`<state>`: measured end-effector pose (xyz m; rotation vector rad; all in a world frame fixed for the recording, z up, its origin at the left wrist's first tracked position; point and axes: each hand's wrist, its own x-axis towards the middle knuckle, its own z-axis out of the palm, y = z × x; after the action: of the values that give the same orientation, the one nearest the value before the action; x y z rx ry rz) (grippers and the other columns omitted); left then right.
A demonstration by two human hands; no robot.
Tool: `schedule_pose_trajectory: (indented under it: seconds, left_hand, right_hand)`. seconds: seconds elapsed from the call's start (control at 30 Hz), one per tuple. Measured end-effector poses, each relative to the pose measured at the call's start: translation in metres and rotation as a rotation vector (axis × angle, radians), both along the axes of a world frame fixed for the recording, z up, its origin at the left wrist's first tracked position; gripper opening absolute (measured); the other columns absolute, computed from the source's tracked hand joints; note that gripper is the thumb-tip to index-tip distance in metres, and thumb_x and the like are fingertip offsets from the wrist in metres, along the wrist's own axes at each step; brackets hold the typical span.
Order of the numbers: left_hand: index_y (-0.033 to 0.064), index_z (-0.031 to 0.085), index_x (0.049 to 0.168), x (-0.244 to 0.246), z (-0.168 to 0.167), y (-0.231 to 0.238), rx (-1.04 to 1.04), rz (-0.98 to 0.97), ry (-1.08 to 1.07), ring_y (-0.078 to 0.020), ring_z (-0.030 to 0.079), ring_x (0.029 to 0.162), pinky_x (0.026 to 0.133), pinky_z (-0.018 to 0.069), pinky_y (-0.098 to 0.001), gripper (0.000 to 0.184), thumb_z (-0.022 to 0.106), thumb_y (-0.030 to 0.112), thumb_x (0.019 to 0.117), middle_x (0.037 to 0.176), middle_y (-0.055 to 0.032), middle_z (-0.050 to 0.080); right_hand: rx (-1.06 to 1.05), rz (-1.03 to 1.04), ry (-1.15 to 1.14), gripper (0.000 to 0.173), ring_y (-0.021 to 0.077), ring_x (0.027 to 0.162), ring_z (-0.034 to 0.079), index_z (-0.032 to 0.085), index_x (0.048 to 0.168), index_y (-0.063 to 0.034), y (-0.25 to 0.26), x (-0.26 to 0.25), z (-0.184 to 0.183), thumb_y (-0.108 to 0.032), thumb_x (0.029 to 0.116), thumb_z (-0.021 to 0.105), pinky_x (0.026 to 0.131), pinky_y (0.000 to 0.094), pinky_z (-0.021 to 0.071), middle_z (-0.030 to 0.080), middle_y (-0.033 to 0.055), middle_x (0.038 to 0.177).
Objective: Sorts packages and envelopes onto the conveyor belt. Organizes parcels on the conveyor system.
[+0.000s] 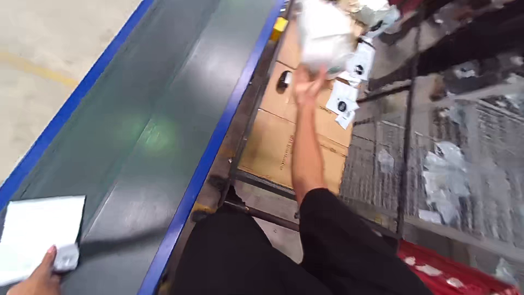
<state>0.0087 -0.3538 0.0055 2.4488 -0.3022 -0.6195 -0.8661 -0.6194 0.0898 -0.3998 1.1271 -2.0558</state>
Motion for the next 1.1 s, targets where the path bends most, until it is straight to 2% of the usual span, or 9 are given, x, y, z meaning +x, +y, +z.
schedule_pose_trajectory:
  seconds: [0.07, 0.17, 0.27, 0.47, 0.6, 0.8, 0.9, 1.03, 1.1]
  left_hand:
    - [-0.0054, 0.037, 0.151, -0.024, 0.003, -0.010, -0.169, 0.063, 0.061, -0.0275, 0.060, 0.128, 0.106, 0.0528, -0.0424, 0.097, 0.090, 0.030, 0.0781, 0.143, -0.0232, 0.055]
    - [-0.0024, 0.044, 0.146, -0.057, 0.014, -0.025, -0.260, 0.102, 0.182, -0.0258, 0.064, 0.120, 0.101, 0.0553, -0.0441, 0.083, 0.086, 0.033, 0.0835, 0.136, -0.0197, 0.061]
    - [0.0006, 0.046, 0.145, -0.070, 0.011, -0.028, -0.429, 0.101, 0.260, -0.0263, 0.066, 0.116, 0.098, 0.0571, -0.0463, 0.065, 0.075, 0.029, 0.0943, 0.132, -0.0187, 0.064]
    - [0.0060, 0.049, 0.145, -0.094, 0.041, 0.034, -0.644, -0.083, 0.302, -0.0225, 0.068, 0.113, 0.098, 0.0566, -0.0456, 0.041, 0.052, 0.024, 0.1079, 0.129, -0.0136, 0.066]
    - [0.0036, 0.052, 0.140, -0.083, 0.051, 0.147, -0.749, 0.071, 0.265, -0.0204, 0.070, 0.104, 0.095, 0.0585, -0.0433, 0.036, 0.053, 0.018, 0.1074, 0.119, -0.0120, 0.069]
    - [0.0032, 0.048, 0.143, -0.099, 0.060, 0.361, -0.908, 0.636, 0.073, -0.0237, 0.071, 0.103, 0.092, 0.0602, -0.0459, 0.035, 0.047, 0.010, 0.1083, 0.118, -0.0140, 0.069]
    - [0.0020, 0.044, 0.142, -0.124, 0.064, 0.468, -0.942, 0.986, -0.075, -0.0223, 0.071, 0.100, 0.089, 0.0609, -0.0454, 0.035, 0.045, 0.013, 0.1090, 0.116, -0.0136, 0.069]
    - [0.0052, 0.027, 0.155, -0.177, 0.026, 0.604, -1.002, 1.583, -0.189, -0.0240, 0.062, 0.120, 0.101, 0.0547, -0.0434, 0.047, 0.040, 0.019, 0.1115, 0.140, -0.0183, 0.054]
    - [-0.0005, 0.034, 0.151, -0.197, 0.003, 0.636, -0.734, 1.881, -0.152, -0.0251, 0.060, 0.119, 0.098, 0.0530, -0.0390, 0.051, 0.052, 0.014, 0.1055, 0.141, -0.0204, 0.052]
  right_hand:
    - [0.013, 0.092, 0.150, 0.058, 0.0294, 0.128, 0.059, 0.017, 0.159, -0.0107, -0.036, -0.014, 0.025, -0.044, 0.1119, 0.027, 0.104, 0.0474, 0.0536, 0.052, 0.0171, 0.147]
    - [0.055, 0.456, 0.364, 0.059, 0.0290, 0.141, 0.049, 0.009, 0.163, -0.0176, -0.043, 0.044, 0.031, -0.039, 0.1121, 0.029, 0.113, 0.0489, 0.0470, 0.039, 0.0108, 0.161]
    - [0.144, 0.804, 0.466, 0.071, 0.0264, 0.133, 0.056, 0.014, 0.161, -0.0170, -0.024, 0.145, -0.024, -0.040, 0.1042, 0.049, 0.108, 0.0463, 0.0509, 0.043, 0.0096, 0.158]
    - [0.259, 1.105, 0.491, 0.055, 0.0269, 0.120, 0.066, 0.036, 0.150, 0.0017, 0.085, 0.338, -0.103, -0.014, 0.1025, 0.057, 0.100, 0.0422, 0.0573, 0.060, 0.0169, 0.140]
    - [0.246, 1.310, 0.465, 0.048, 0.0259, 0.113, 0.069, 0.040, 0.147, 0.0035, 0.150, 0.436, -0.109, -0.013, 0.1038, 0.054, 0.097, 0.0413, 0.0588, 0.064, 0.0174, 0.132]
    - [0.169, 1.645, 0.728, 0.044, 0.0181, 0.103, 0.070, 0.047, 0.141, 0.0026, 0.181, 0.510, -0.114, -0.013, 0.1015, 0.058, 0.090, 0.0351, 0.0599, 0.067, 0.0129, 0.125]
    - [0.181, 1.694, 0.861, 0.043, 0.0141, 0.097, 0.071, 0.048, 0.141, 0.0026, 0.180, 0.547, -0.108, -0.014, 0.1019, 0.057, 0.084, 0.0317, 0.0604, 0.068, 0.0118, 0.122]
    - [0.209, 1.718, 0.993, 0.042, 0.0114, 0.095, 0.070, 0.050, 0.140, 0.0008, 0.196, 0.604, -0.097, -0.018, 0.1032, 0.057, 0.082, 0.0300, 0.0598, 0.068, 0.0107, 0.122]
    - [0.198, 1.750, 1.022, 0.042, 0.0125, 0.096, 0.070, 0.049, 0.141, 0.0007, 0.215, 0.633, -0.094, -0.018, 0.1035, 0.056, 0.082, 0.0307, 0.0590, 0.068, 0.0122, 0.123]
